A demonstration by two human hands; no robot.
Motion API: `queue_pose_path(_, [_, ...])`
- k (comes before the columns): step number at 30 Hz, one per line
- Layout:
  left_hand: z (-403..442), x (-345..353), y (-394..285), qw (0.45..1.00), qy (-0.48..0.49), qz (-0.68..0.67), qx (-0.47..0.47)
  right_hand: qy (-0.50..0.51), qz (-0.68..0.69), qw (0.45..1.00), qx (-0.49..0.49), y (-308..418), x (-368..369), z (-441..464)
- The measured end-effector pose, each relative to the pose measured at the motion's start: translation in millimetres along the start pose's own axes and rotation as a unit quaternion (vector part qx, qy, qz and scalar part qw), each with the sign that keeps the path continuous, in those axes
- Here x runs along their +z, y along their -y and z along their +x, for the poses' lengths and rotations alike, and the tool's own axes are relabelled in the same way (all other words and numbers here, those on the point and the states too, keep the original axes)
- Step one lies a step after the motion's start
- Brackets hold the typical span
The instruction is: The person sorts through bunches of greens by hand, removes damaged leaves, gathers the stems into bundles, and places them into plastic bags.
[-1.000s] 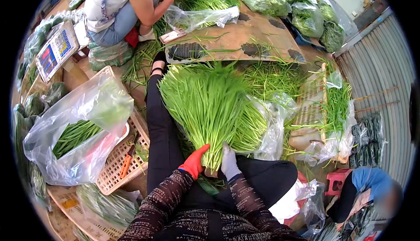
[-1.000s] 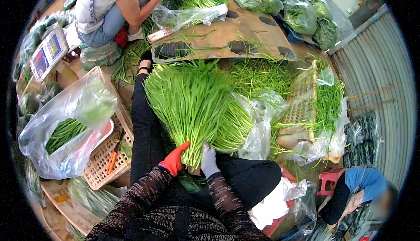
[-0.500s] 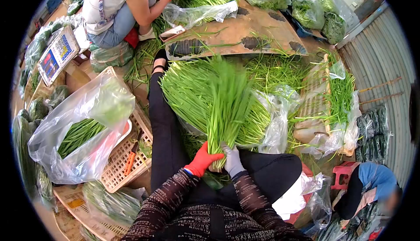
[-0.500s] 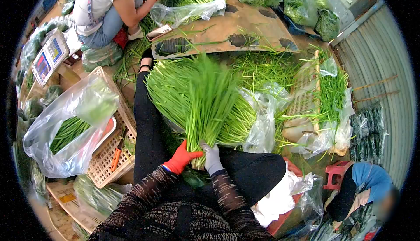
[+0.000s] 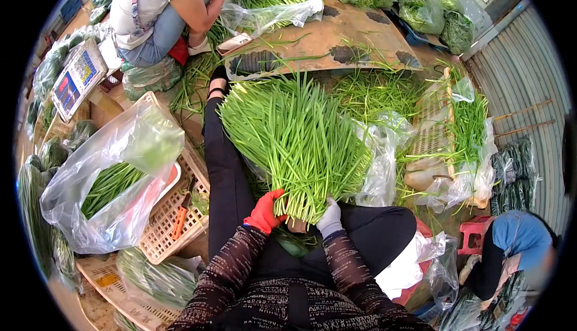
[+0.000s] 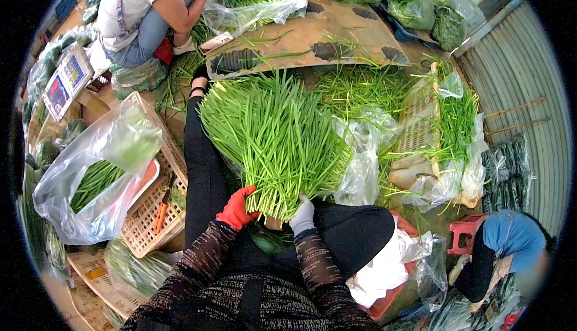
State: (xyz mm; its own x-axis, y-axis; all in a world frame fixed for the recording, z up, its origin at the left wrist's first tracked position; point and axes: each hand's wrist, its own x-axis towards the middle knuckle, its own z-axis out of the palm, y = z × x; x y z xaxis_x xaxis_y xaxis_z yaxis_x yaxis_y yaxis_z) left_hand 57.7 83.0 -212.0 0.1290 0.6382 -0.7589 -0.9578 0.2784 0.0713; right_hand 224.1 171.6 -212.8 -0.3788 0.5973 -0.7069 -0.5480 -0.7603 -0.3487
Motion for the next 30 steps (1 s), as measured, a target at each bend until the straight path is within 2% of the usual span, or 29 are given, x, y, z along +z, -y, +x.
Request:
queue_pose_path(2, [4.3, -0.5, 0.9, 0.999, 0.019, 0.027, -0.02, -0.016, -0.035, 0.999, 0.015, 1.1, 11.1, -7.5])
queue_pose_path(3, [6.4, 1.4, 10.4, 0.988, 0.041, 0.134, 0.071, -0.022, -0.067, 0.997, 0.008, -1.5, 15.5, -13.3])
queue_pose_path(4, [1.6, 10.4, 18.2, 0.957, 0.042, 0.235, 0.165, 0.026, -0.073, 0.997, 0.029, -1.1, 22.8, -17.9])
queue_pose_path(5, [-12.3, 22.6, 25.0, 0.863, 0.0, 0.412, 0.291, 0.073, -0.107, 0.992, 0.005, -7.9, 15.3, -9.5])
queue_pose_path(6, [-28.2, 39.0, 33.7, 0.72, -0.043, 0.565, 0.4, 0.121, -0.141, 0.982, -0.019, -15.5, 1.9, 0.1])
queue_pose_path(7, [-29.0, 47.9, 43.7, 0.595, -0.168, 0.721, 0.313, 0.133, -0.193, 0.972, 0.009, -17.1, -6.1, -0.4])
queue_pose_path(8, [-41.1, 56.2, 49.3, 0.498, -0.178, 0.748, 0.401, 0.134, -0.195, 0.972, 0.014, -17.9, 2.2, -8.4])
queue_pose_path(10, [-57.4, 82.8, 51.3, 0.354, -0.214, 0.844, 0.343, 0.19, -0.154, 0.969, 0.008, -20.7, 17.0, -26.5])
queue_pose_path(11, [-57.4, 85.7, 54.4, 0.355, -0.218, 0.843, 0.341, 0.182, -0.116, 0.976, 0.038, -21.3, 16.8, -23.6])
queue_pose_path(13, [-57.1, 89.9, 58.4, 0.208, -0.21, 0.864, 0.408, 0.184, -0.091, 0.978, 0.027, -18.3, 19.9, -33.8])
queue_pose_path(14, [-57.5, 90.7, 57.1, 0.208, -0.21, 0.862, 0.411, 0.184, -0.065, 0.981, 0.012, -15.2, 23.7, -39.2])
queue_pose_path(16, [-59.7, 88.4, 53.5, 0.289, -0.129, 0.806, 0.5, 0.152, -0.062, 0.986, -0.011, -13.3, 15.4, -28.3])
queue_pose_path(17, [-78.4, 95.6, 46.8, 0.38, -0.063, 0.793, 0.473, 0.157, -0.051, 0.986, 0.005, -11.0, 7.0, -18.7])
queue_pose_path(18, [-80.4, 91.5, 45.0, 0.379, -0.06, 0.794, 0.471, 0.163, -0.039, 0.986, 0.02, -11.0, -2.9, -11.7])
queue_pose_path(20, [-83.8, 83.6, 40.7, 0.566, 0.053, 0.671, 0.476, 0.163, -0.007, 0.985, 0.048, -7.5, 11.7, -23.1])
queue_pose_path(21, [-85.4, 80.1, 37.0, 0.565, 0.053, 0.672, 0.476, 0.158, -0.018, 0.987, 0.022, -8.8, 15.7, -25.6])
queue_pose_path(23, [-88.0, 73.7, 28.4, 0.752, 0.091, 0.513, 0.405, 0.134, -0.013, 0.991, -0.007, -10.3, 19.0, -23.5])
queue_pose_path(24, [-89.6, 69.9, 23.6, 0.827, 0.108, 0.42, 0.357, 0.134, -0.013, 0.991, -0.008, -9.6, 19.2, -23.3])
queue_pose_path(25, [-90.8, 66.0, 15.6, 0.815, 0.016, 0.446, 0.37, 0.138, 0.005, 0.99, -0.028, -9.6, 17.9, -21.8])
queue_pose_path(26, [-86.6, 62.9, 9.2, 0.839, -0.036, 0.398, 0.371, 0.142, 0.023, 0.988, -0.048, -9.8, 16.9, -19.9])
queue_pose_path(28, [-86.1, 64.9, -5.8, 0.812, -0.065, 0.431, 0.387, 0.207, 0.023, 0.978, -0.028, -7.8, 15.7, -21.7])
queue_pose_path(29, [-80.5, 65.4, -8.4, 0.812, -0.066, 0.43, 0.388, 0.193, 0.041, 0.98, -0.012, -8.2, 19.2, -28.7])
queue_pose_path(30, [-68.3, 64.9, -10.4, 0.849, -0.059, 0.394, 0.346, 0.179, 0.058, 0.982, 0.002, -8.6, 23.5, -33.8])
